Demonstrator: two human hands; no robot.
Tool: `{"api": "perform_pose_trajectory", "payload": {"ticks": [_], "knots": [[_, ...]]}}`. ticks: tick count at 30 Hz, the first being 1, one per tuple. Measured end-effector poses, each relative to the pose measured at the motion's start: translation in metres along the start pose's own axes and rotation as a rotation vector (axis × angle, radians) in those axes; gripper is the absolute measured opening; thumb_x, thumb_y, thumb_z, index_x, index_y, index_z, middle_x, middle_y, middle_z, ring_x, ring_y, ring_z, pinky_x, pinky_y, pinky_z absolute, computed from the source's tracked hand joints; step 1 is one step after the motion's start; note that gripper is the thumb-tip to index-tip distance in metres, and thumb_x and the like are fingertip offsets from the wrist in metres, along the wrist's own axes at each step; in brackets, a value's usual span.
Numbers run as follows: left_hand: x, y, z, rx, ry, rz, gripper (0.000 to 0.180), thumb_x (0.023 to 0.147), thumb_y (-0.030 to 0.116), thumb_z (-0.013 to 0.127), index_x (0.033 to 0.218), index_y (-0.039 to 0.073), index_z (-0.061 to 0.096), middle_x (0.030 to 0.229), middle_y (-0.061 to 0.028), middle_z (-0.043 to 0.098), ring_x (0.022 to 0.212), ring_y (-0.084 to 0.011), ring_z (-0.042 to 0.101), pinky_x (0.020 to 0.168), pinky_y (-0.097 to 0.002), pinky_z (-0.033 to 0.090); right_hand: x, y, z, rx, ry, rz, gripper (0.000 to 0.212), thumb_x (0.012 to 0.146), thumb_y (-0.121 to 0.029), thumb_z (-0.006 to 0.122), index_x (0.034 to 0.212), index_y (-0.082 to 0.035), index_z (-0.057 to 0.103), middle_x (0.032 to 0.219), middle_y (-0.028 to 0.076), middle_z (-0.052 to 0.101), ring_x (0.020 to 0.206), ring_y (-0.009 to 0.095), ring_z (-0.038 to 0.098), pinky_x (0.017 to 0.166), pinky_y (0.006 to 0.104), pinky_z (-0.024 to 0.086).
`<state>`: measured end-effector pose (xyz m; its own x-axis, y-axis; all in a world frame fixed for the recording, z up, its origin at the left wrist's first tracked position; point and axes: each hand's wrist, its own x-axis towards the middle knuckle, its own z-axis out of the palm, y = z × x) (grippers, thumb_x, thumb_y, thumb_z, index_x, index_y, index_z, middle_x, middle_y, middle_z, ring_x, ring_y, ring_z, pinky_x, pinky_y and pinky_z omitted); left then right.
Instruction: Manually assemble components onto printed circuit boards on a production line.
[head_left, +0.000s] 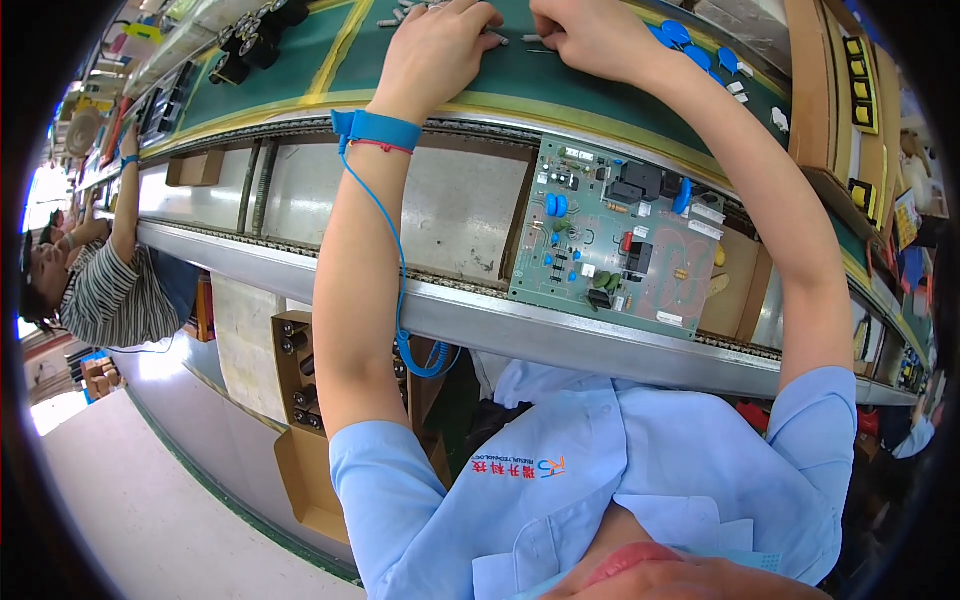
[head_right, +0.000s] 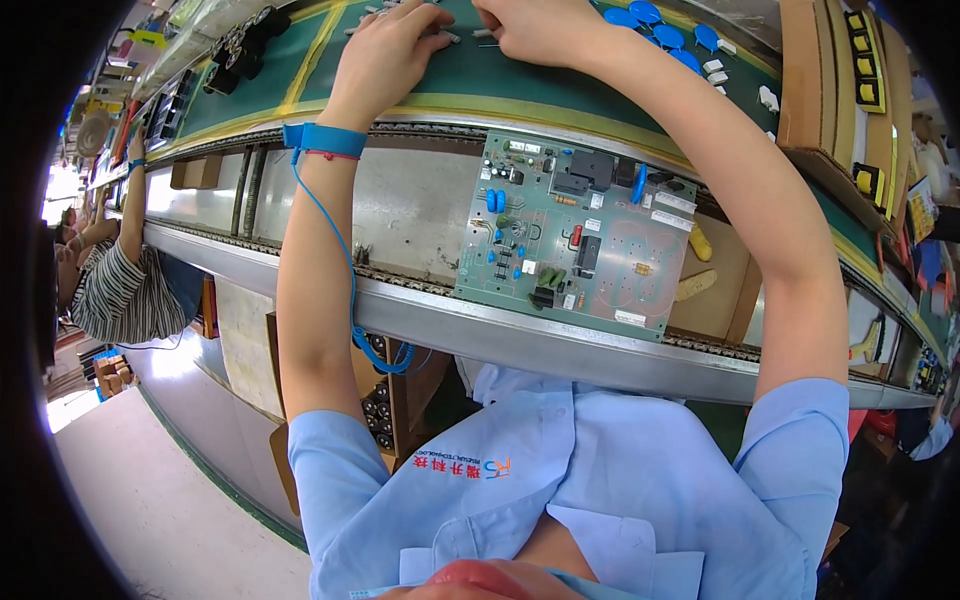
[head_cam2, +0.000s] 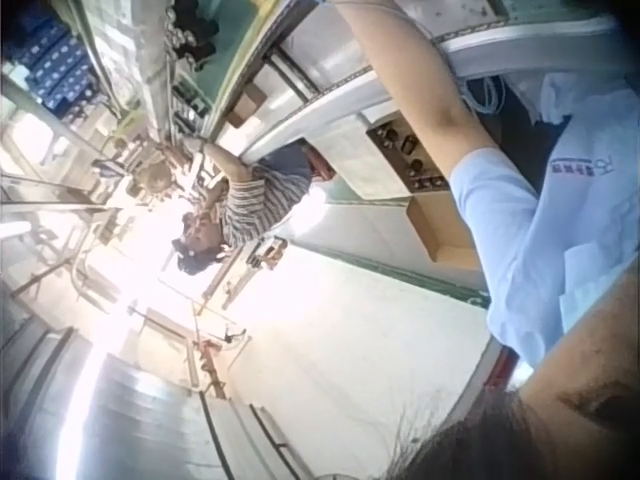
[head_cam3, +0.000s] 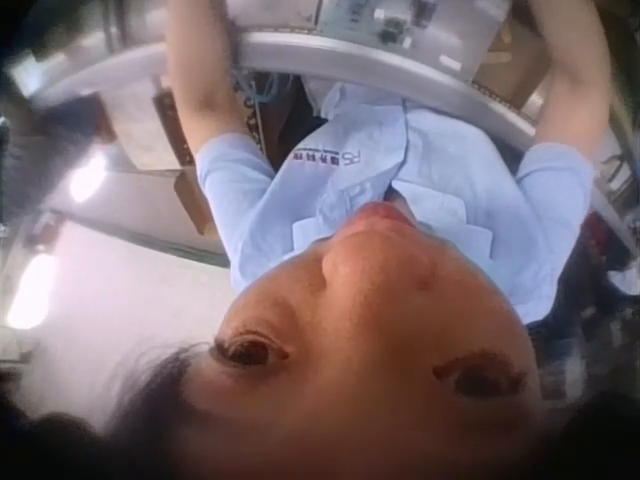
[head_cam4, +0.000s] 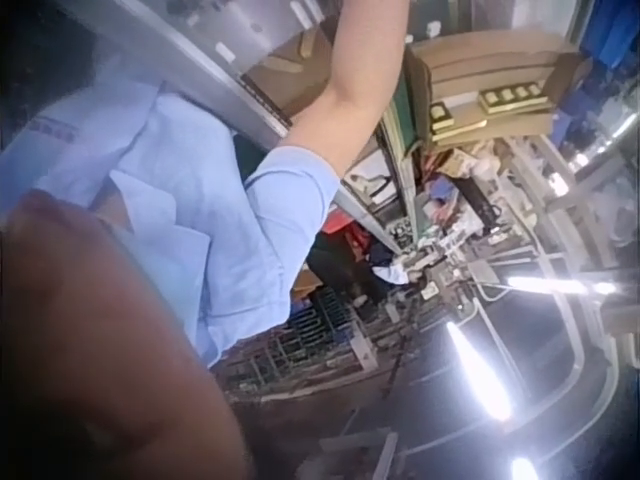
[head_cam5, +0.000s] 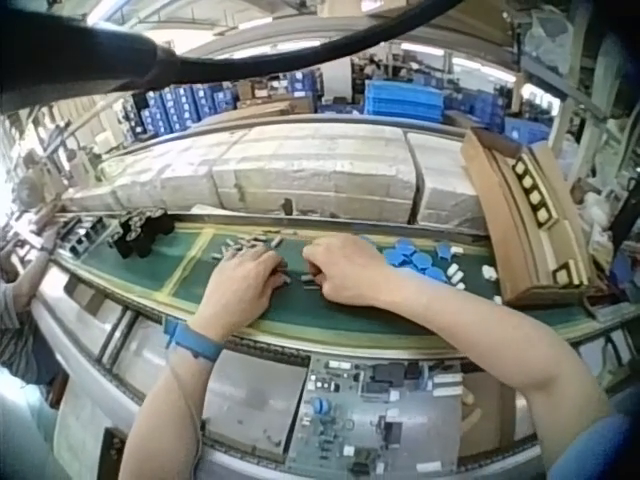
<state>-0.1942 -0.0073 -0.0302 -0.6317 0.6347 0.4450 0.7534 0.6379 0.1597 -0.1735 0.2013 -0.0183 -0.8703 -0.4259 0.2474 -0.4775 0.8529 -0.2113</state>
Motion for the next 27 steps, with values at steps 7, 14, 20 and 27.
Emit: {"api": "perform_pose_trajectory", "payload": {"ticks": [7, 14, 20, 27], "knots": [[0.016, -0.019, 0.044, -0.019, 0.425, 0.102, 0.015, 0.085, 0.013, 0.063, 0.098, 0.005, 0.062, 0.102, -0.0159, 0.062, 0.097, -0.0342, 0.060, 0.082, -0.0423, 0.049, 0.007, -0.003, -0.009, 0.013, 0.232, -0.096, 0.017, 0.078, -0.004, 0.058, 0.089, -0.008, 0.069, 0.090, 0.015, 0.065, 0.088, 0.035, 0.064, 0.074, 0.0449, 0.052], [0.004, -0.023, 0.038, 0.105, 0.102, 0.007, 0.024, 0.095, 0.015, 0.054, 0.112, 0.018, 0.069, 0.117, -0.0012, 0.068, 0.111, -0.0254, 0.061, 0.105, -0.0436, 0.039, 0.074, 0.042, 0.050, -0.002, 0.199, 0.094, 0.012, 0.081, -0.014, 0.059, 0.080, -0.013, 0.070, 0.096, 0.010, 0.060, 0.101, 0.028, 0.058, 0.087, 0.0400, 0.047], [0.000, -0.011, 0.027, 0.063, 0.162, 0.080, 0.020, 0.092, 0.024, 0.061, 0.108, 0.017, 0.071, 0.112, -0.0017, 0.069, 0.104, -0.0245, 0.063, 0.103, -0.0404, 0.040, 0.082, 0.046, 0.038, -0.485, 0.482, -0.396, 0.014, 0.082, -0.023, 0.059, 0.076, -0.011, 0.066, 0.094, 0.008, 0.060, 0.094, 0.024, 0.059, 0.083, 0.0380, 0.047], [0.010, 0.008, 0.027, 0.004, 0.064, 0.021, 0.013, 0.089, 0.016, 0.063, 0.098, 0.013, 0.071, 0.095, -0.0059, 0.067, 0.093, -0.0292, 0.062, 0.089, -0.0402, 0.045, 0.053, 0.040, 0.013, -0.400, 0.516, -0.334, 0.012, 0.085, -0.019, 0.060, 0.087, -0.008, 0.064, 0.091, 0.008, 0.060, 0.093, 0.026, 0.060, 0.082, 0.0378, 0.047]]}}
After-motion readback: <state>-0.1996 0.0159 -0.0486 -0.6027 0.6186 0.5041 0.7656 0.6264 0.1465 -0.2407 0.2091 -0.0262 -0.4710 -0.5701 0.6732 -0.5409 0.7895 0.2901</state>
